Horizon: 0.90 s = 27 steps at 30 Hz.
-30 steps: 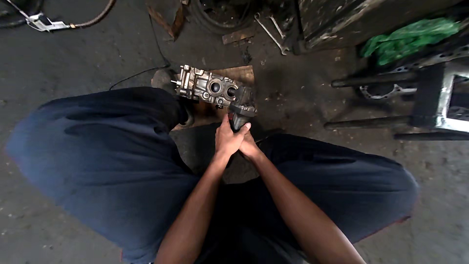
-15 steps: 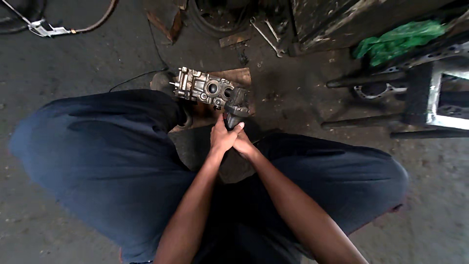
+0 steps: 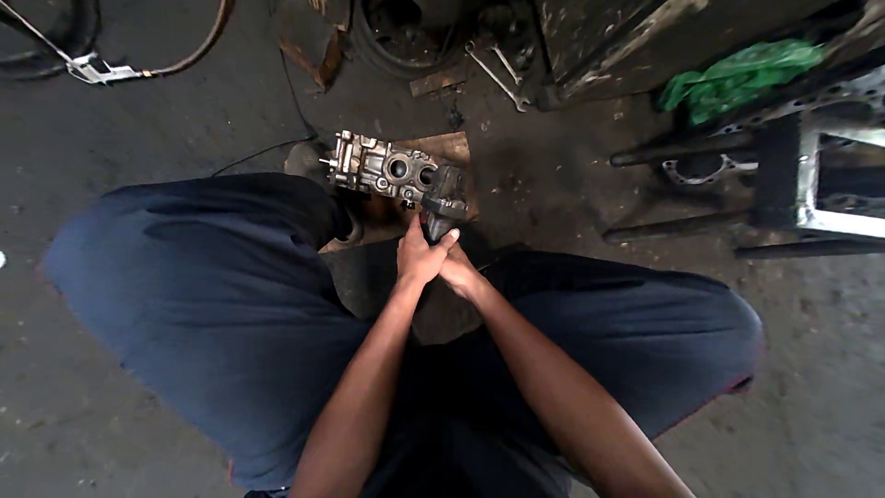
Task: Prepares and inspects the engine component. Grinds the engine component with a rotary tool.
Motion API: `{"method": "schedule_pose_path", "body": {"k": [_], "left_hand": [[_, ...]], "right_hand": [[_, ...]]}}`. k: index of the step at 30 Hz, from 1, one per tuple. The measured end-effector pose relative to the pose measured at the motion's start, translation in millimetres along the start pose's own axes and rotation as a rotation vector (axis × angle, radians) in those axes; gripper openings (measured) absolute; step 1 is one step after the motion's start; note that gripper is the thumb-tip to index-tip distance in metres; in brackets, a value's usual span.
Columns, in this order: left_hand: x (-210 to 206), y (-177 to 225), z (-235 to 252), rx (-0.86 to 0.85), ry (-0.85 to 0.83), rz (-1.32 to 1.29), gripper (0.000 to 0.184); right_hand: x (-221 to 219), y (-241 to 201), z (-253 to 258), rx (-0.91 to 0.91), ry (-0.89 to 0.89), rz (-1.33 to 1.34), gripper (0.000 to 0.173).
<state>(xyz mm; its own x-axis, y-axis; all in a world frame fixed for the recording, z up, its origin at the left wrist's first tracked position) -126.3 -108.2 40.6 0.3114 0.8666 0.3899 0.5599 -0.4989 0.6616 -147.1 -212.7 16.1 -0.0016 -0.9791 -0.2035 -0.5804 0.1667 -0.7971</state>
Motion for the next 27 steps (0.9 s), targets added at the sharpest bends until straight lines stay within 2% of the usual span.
{"method": "schedule_pose_path", "body": {"k": [13,18,25,27], "left_hand": [[-1,-5,-5,-0.079,-0.026,-0.133,0.080],[-2,-3,-9,-0.118,-0.031,-0.182,0.072],[-2,5,-18,-0.138,-0.048,-0.198,0.077],[-2,8,-20,-0.151,-0.056,-0.188,0.077]], "right_hand": [[-2,-6,-12,0.046,0.075,-0.087,0.038],[0,-10,-19,0.015,0.135,-0.107,0.051],[-1,-16,-32,0.064,0.220,-0.058,0.063],[0,-16,-35,0.084,0.236,-0.012,0.061]]}}
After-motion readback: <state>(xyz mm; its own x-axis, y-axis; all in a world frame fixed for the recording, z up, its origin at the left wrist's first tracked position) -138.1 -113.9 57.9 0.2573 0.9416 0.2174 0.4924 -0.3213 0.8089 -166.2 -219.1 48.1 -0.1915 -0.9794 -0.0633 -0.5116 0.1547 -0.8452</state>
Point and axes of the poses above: each hand's wrist, its own z-axis towards the middle knuckle, its own x-axis out of the back of the hand, y = z × x, the point moved 3 cm from there along z, towards the middle knuckle, and after that the axes turned 11 degrees about z, right-handed, at the moved point
